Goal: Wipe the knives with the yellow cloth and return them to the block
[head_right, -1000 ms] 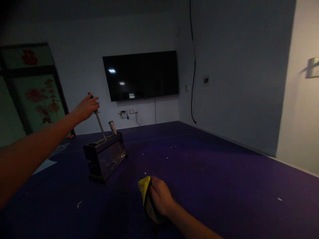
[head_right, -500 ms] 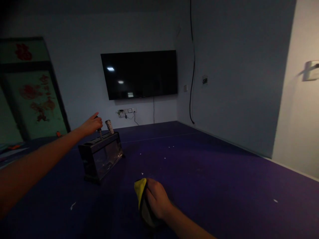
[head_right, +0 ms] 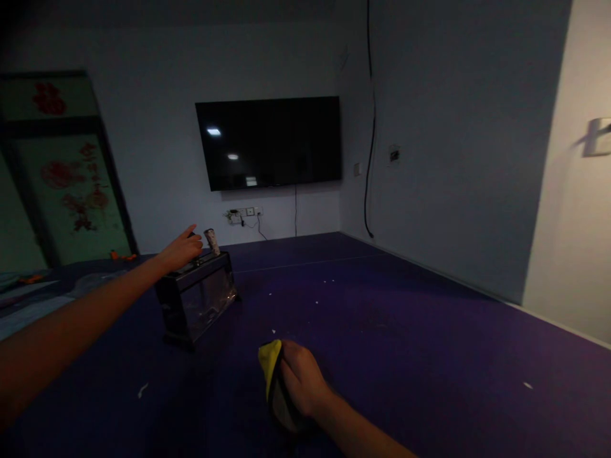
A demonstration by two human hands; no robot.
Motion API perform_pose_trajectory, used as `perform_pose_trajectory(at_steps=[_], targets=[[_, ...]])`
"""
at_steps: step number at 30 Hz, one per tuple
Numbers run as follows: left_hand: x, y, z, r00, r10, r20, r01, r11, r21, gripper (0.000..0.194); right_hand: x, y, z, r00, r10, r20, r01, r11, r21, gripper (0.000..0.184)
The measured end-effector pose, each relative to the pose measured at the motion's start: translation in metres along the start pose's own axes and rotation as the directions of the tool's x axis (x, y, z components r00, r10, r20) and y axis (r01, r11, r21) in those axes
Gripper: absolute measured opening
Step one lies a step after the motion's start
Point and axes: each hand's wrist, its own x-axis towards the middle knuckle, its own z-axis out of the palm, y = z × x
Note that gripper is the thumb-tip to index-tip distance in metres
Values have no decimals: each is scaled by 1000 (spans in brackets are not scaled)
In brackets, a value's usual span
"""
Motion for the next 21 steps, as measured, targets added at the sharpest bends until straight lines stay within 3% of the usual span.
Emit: perform_pose_trajectory(at_steps=[5,7,8,9,10,12,13,15,16,21], targets=[[-11,4,-1,995,-44,-91,31,989,-148,42,1,-1,2,1000,3,-9,-3,1000,-9,25],[-21,10,-1,966,-184,-184,139,963,-232,46,1,-1,3,1000,9,-11,-9,1000,-11,25],[-27,14,-1,923,-298,-243,226,931,-285,45,1,-1,3,1000,11,-10,-11,1000,-13,25],[-33,19,-1,845,-440,-304,330,876,-351,43,1,-1,3,1000,12,-8,-12,1000,-16,25],[-40,25,0,727,-586,-356,431,795,-427,39,1,-2,4,1000,10,-7,-10,1000,-19,25],[-52,38,5,447,-804,-391,562,593,-576,45,0,-3,5,1000,8,0,-8,1000,-18,26],[-57,46,8,314,-873,-373,594,487,-640,54,0,-3,5,1000,9,3,-9,1000,-16,26],[-65,64,17,96,-951,-294,621,288,-729,72,0,-4,6,1000,12,4,-12,1000,-17,26],[-67,74,23,45,-967,-250,627,222,-747,78,0,-4,6,1000,12,0,-12,1000,-20,26],[-68,114,49,-36,-990,-138,618,86,-781,89,0,-4,8,1000,8,-13,-8,1000,-19,28]])
